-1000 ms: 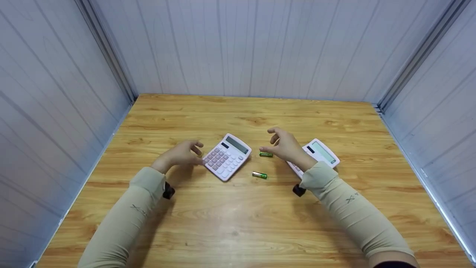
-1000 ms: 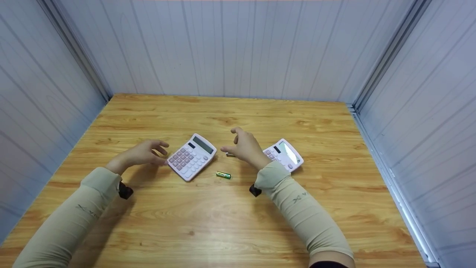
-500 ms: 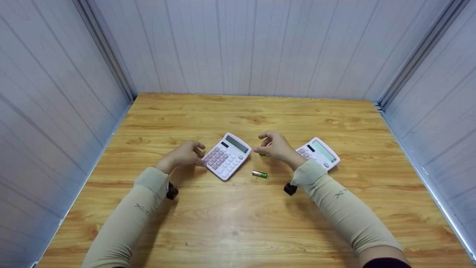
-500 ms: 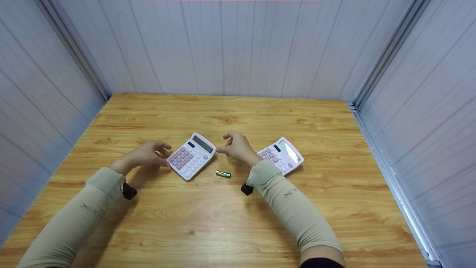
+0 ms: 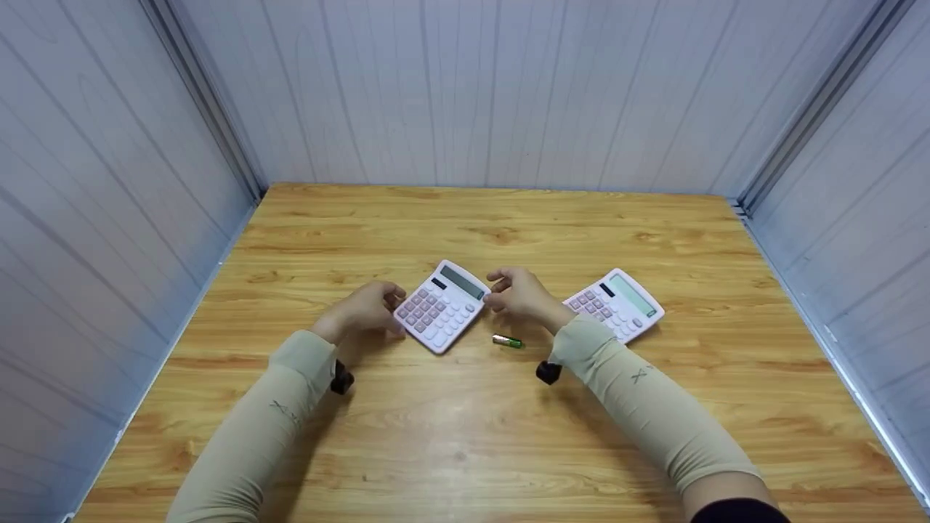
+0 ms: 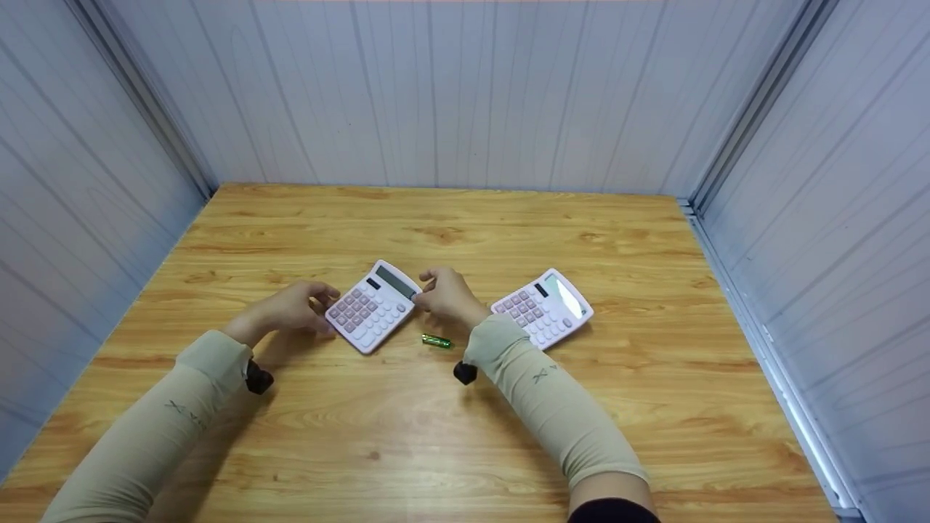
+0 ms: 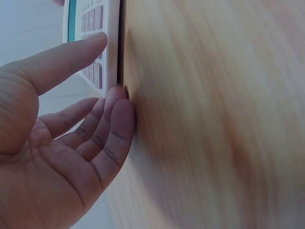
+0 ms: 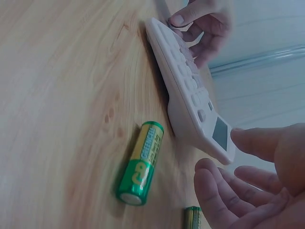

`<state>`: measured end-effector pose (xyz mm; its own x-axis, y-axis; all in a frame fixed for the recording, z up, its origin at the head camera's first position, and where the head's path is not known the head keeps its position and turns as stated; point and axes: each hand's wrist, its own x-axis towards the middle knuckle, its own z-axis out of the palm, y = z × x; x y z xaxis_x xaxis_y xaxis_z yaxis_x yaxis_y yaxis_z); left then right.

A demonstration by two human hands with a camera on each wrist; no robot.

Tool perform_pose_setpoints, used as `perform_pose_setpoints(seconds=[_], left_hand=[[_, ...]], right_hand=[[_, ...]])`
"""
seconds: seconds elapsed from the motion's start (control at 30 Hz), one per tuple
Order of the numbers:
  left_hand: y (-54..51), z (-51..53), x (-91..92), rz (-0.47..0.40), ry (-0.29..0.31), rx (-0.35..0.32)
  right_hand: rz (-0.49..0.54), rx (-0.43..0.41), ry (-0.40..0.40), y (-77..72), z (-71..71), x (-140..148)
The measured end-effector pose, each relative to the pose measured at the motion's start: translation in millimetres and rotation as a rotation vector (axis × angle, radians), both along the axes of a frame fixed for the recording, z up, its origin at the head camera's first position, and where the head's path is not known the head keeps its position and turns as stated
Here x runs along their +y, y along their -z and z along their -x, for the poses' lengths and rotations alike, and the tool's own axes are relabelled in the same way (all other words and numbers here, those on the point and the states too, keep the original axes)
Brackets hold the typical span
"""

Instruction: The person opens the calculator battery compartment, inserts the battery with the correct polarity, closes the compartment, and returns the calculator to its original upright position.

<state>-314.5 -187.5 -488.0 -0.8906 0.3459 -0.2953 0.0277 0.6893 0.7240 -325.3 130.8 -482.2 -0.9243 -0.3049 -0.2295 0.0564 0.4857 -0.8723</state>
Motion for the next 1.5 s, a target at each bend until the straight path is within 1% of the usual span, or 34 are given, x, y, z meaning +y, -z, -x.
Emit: perform_pose_setpoints(seconds=[0.1, 0.23, 0.4, 0.57, 0.67, 0.8, 0.87, 1.0, 1.1, 1.2, 1.33, 1.43, 1.5], left_hand=[[0.8, -0.5, 2.3, 0.015, 0.009, 0.010], [1.3, -2.0, 4.2, 0.013, 0.001, 0.005], [2.3, -2.3, 5.9, 0.030, 0.007, 0.024], [4.1, -1.6, 8.5, 0.028, 0.005, 0.031], [4.2, -1.5, 9.5, 0.038, 0.006, 0.044], [2.8, -0.9, 10.0, 0.046, -0.005, 0.043], [1.8, -0.2, 10.3, 0.036, -0.012, 0.035], [-2.1, 1.4, 11.1, 0.016, -0.003, 0.061], [-7.8, 2.4, 10.8, 0.000, 0.004, 0.095], [-15.4, 3.3, 10.8, -0.026, -0.002, 0.107], [-22.6, 4.5, 12.3, -0.065, 0.017, 0.150], [-24.6, 5.1, 15.6, -0.094, 0.028, 0.196], [-25.7, 4.5, 19.0, -0.111, 0.025, 0.215]], right_hand=[[0.032, -0.024, 0.001, 1.6, 0.9, -5], [0.062, -0.040, 0.004, 5.5, 3.3, -11], [0.082, -0.061, 0.010, 10.3, 6.0, -19], [0.095, -0.090, 0.011, 14.3, 7.6, -25], [0.103, -0.099, 0.006, 14.8, 7.3, -27], [0.108, -0.096, 0.008, 13.9, 7.7, -27], [0.111, -0.094, 0.015, 12.8, 8.3, -26], [0.117, -0.091, 0.039, 7.1, 9.2, -23], [0.127, -0.082, 0.061, 0.7, 10.0, -21], [0.135, -0.058, 0.079, -5.8, 11.4, -19], [0.134, -0.040, 0.093, -12.7, 13.9, -14], [0.145, -0.040, 0.096, -17.9, 15.2, -9], [0.158, -0.040, 0.098, -22.0, 15.4, -6]])
